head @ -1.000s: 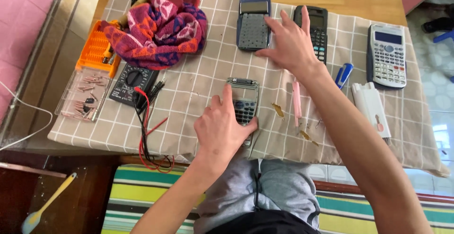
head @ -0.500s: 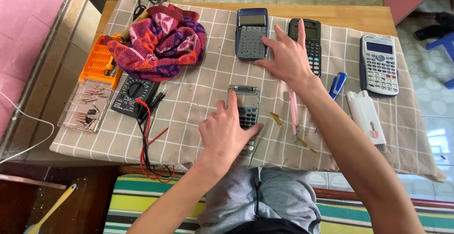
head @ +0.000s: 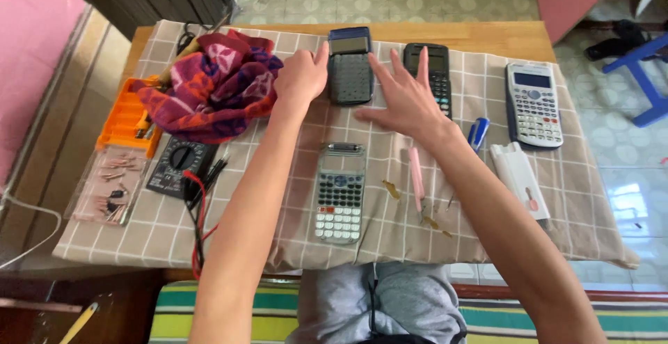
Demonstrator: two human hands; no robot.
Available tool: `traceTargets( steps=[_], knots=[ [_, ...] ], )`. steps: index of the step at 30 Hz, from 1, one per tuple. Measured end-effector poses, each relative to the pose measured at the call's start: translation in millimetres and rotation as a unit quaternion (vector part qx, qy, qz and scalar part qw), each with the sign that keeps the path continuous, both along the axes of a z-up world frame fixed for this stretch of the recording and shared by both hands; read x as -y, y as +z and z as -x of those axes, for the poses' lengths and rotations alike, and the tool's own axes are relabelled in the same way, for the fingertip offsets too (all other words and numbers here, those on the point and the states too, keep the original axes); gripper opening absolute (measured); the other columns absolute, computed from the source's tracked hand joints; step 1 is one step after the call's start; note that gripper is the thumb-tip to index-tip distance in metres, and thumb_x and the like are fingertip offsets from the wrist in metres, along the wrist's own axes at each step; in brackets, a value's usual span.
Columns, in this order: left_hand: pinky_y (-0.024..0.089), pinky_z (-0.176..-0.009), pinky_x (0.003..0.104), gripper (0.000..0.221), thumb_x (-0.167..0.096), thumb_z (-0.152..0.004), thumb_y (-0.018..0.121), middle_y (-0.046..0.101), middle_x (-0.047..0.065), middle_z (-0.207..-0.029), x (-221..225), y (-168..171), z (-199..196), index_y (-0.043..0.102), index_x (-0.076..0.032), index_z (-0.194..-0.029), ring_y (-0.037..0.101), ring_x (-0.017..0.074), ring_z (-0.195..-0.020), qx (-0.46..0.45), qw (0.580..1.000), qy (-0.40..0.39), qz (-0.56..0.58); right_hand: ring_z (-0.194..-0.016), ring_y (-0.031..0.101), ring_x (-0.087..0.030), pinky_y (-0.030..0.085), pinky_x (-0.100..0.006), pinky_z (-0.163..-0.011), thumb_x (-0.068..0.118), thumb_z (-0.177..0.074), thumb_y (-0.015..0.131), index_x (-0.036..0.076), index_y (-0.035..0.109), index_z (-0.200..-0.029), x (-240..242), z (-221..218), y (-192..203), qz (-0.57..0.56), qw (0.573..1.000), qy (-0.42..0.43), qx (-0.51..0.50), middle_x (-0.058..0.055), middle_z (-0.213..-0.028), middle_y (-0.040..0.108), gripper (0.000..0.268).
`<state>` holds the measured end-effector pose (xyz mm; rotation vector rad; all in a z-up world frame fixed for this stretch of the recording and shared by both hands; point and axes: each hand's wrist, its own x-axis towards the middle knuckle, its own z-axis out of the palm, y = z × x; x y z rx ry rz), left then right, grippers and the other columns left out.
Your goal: Organizing and disassembling scientific calculators and electronics tools on a repair bench
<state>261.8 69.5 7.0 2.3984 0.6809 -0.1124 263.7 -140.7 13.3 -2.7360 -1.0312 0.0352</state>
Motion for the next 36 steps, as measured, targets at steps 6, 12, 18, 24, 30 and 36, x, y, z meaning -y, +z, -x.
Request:
traceTargets(
  steps=[6,12,18,24,30,36],
  knots=[
    [0.057,-0.078,0.052,0.049,-0.065,-0.092,0.056,0.072,0.009,-0.090,-3.8,-48.8,-18.2,0.068,-0.020,-0.078,0.073,0.0402,-0.095,0.071,0.994,-0.059,-0.052,-0.154,0.023,-0.042,0.006,-0.065,-0.124,0.060,-0.100,0.057,0.004,0.029,-0.160,76.0,-10.8,-11.7,-0.048,0.983,-0.169,-0.056,-0.030,-0.161,0.033,0.087],
    [0.061,-0.071,0.045,0.035,-0.037,-0.107,0.057,0.076,0.011,-0.107,-16.6,20.3,35.9,0.070,-0.009,-0.124,0.074,0.0259,-0.087,0.148,0.983,-0.072,-0.080,-0.126,0.052,-0.036,0.047,-0.053,-0.095,0.026,-0.112,0.047,0.011,0.041,-0.157,235.6,-78.3,-32.3,-0.078,0.912,-0.401,-0.029,-0.016,-0.152,0.046,0.047],
    [0.051,-0.067,0.037,0.013,-0.010,-0.099,0.072,0.078,0.000,-0.091,-189.1,29.2,86.4,0.083,-0.016,-0.101,0.070,0.0187,-0.080,0.393,0.887,-0.014,-0.241,-0.082,0.063,-0.037,0.046,-0.050,-0.067,0.061,-0.107,0.062,-0.012,0.068,-0.111,309.7,-102.6,-95.1,-0.113,0.809,-0.544,-0.194,-0.021,-0.100,0.067,0.073],
    [0.059,-0.064,0.050,0.019,-0.025,-0.114,0.077,0.078,0.013,-0.083,-393.1,-36.0,99.4,0.085,-0.014,-0.100,0.073,0.0320,-0.070,0.198,0.914,0.121,-0.333,-0.080,0.065,-0.033,0.047,-0.048,-0.070,0.050,-0.117,0.059,0.005,0.080,-0.102,323.6,-122.1,-121.0,-0.121,0.864,-0.478,-0.100,-0.018,-0.082,0.069,0.052],
    [0.051,-0.099,0.056,0.032,-0.035,-0.103,0.076,0.074,0.015,-0.123,-361.8,3.6,67.6,0.079,-0.008,-0.122,0.068,0.0369,-0.109,0.010,0.975,0.002,-0.222,-0.055,0.045,-0.027,0.036,-0.048,-0.045,0.053,-0.113,0.062,0.005,0.065,-0.082,314.0,-123.4,-113.6,-0.182,0.816,-0.526,-0.160,-0.009,-0.071,0.052,0.057],
    [0.046,-0.103,0.059,0.062,-0.055,-0.088,0.083,0.059,0.026,-0.138,-358.5,-28.9,15.1,0.073,-0.008,-0.127,0.060,0.0435,-0.118,-0.069,0.980,0.074,-0.173,-0.048,0.040,-0.013,0.031,-0.037,-0.038,0.049,-0.110,0.068,0.018,0.077,-0.110,310.3,-138.9,-119.1,-0.231,0.808,-0.522,-0.147,0.004,-0.068,0.051,0.032]
  ],
)
